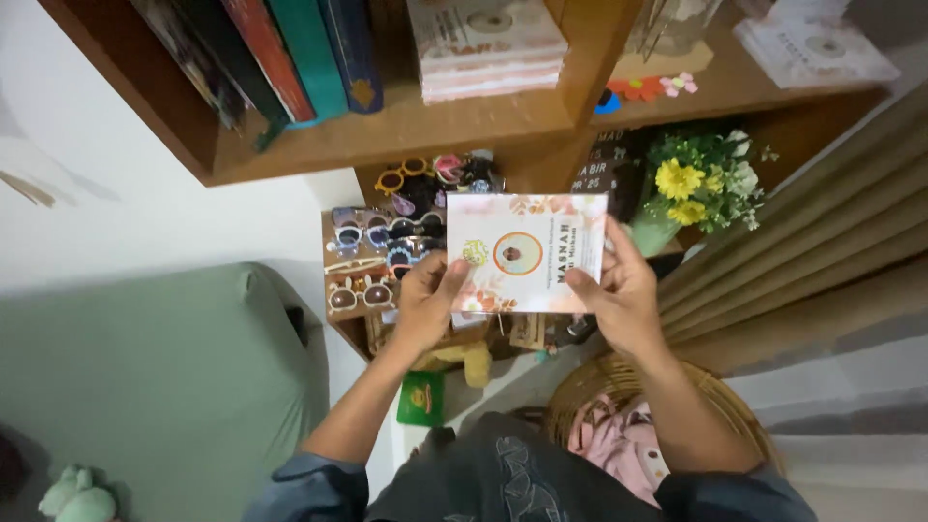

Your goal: Organizing and stacking announcement cards on a wooden shelf alongside books and sunglasses.

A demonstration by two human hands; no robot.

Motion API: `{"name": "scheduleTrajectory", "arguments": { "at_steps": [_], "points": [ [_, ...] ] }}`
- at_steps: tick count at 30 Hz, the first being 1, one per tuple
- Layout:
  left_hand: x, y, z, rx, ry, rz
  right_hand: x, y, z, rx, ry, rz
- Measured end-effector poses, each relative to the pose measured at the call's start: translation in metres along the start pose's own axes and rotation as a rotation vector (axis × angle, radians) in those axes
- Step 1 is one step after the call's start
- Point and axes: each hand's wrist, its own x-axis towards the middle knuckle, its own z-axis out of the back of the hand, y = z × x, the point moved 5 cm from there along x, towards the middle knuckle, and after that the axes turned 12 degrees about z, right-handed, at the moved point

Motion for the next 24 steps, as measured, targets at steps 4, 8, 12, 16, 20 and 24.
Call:
{"name": "scheduleTrajectory", "arguments": {
  "at_steps": [4,8,12,16,20,24],
  "points": [
    [0.014,0.002,0.013,-0.099,-0.078,0.135,0.005,0.016,-0.020,0.180,0.020,-0.109],
    [0.030,-0.067,0.023,0.057,-0.212,0.115,0.025,0.024,-0.031,0.335,0.046,0.178],
    [0.059,-0.117,0.041,0.134,-0.333,-0.265,0.079,0.014,-0.041,0.405,-0.097,0.167],
    [0.096,-0.131,0.034,-0.099,-0.251,-0.124,0.128,-0.017,-0.052,0.580,-0.064,0.311],
    [0.130,-0.112,0.035,-0.070,-0.144,-0.418,0.161,-0.050,-0.054,0.578,-0.211,0.201],
    [0.124,-0.144,0.036,0.248,-0.378,-0.280,0.175,-0.051,-0.059,0.496,-0.360,0.133]
  ]
}}
